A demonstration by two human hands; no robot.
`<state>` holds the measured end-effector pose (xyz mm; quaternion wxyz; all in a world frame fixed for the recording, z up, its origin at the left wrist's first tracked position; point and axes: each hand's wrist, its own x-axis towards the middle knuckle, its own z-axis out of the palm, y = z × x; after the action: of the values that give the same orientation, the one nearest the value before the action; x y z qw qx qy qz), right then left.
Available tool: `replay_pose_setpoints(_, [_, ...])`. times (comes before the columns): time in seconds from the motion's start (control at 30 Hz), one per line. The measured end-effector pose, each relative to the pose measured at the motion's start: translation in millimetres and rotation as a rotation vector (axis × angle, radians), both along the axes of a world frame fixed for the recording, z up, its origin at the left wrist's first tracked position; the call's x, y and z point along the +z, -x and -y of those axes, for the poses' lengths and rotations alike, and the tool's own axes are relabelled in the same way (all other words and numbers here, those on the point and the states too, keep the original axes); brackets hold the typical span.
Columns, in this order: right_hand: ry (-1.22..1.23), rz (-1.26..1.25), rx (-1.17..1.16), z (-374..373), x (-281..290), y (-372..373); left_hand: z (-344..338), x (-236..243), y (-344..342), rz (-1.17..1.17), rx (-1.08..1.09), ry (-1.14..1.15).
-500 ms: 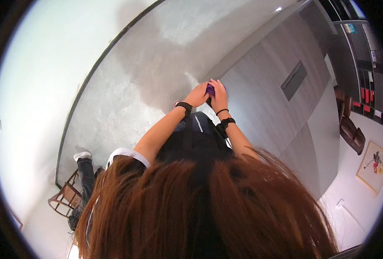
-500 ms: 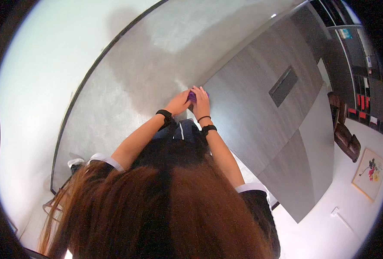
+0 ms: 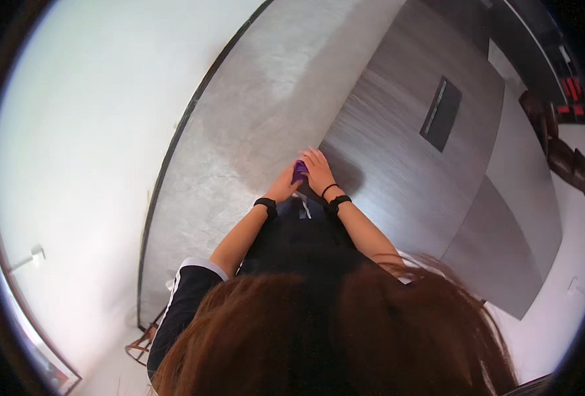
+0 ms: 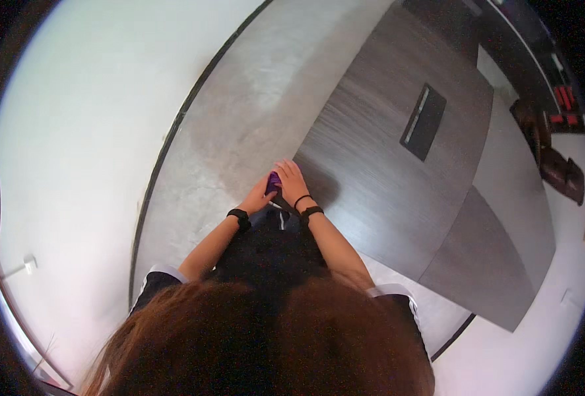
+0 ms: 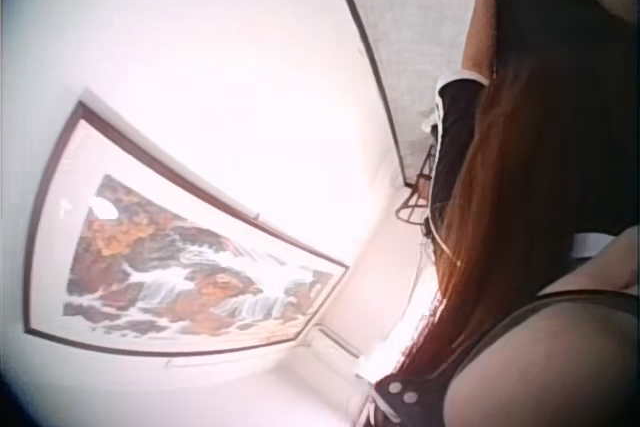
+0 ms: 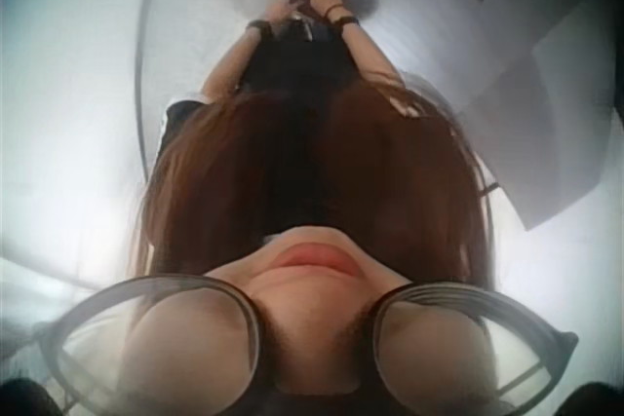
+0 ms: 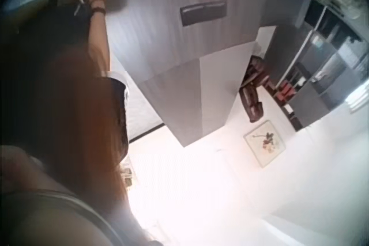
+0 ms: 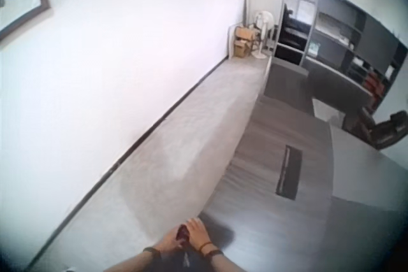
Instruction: The person wipes a gray office desk and a rectangular cable management port with a purple cloth.
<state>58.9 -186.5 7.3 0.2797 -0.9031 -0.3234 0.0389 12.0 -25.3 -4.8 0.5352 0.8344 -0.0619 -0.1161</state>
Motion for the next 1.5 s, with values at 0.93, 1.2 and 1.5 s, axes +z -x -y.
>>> replay_pose_setpoints(0.93, [-0.231, 0.039, -0.701, -44, 23, -116, -47, -2, -252, -0.299, -0.651, 0.020])
replay_pose_setpoints(1.2, [-0.453, -0.285, -1.248, -88, 38, -41, -61, 40, -246, -0.757, -0.767, 0.140])
replay_pose_setpoints(1.5, [-0.159, -0.031, -1.713, -86, 57, 15, -13, -22, -176, -0.339, -0.977, 0.246])
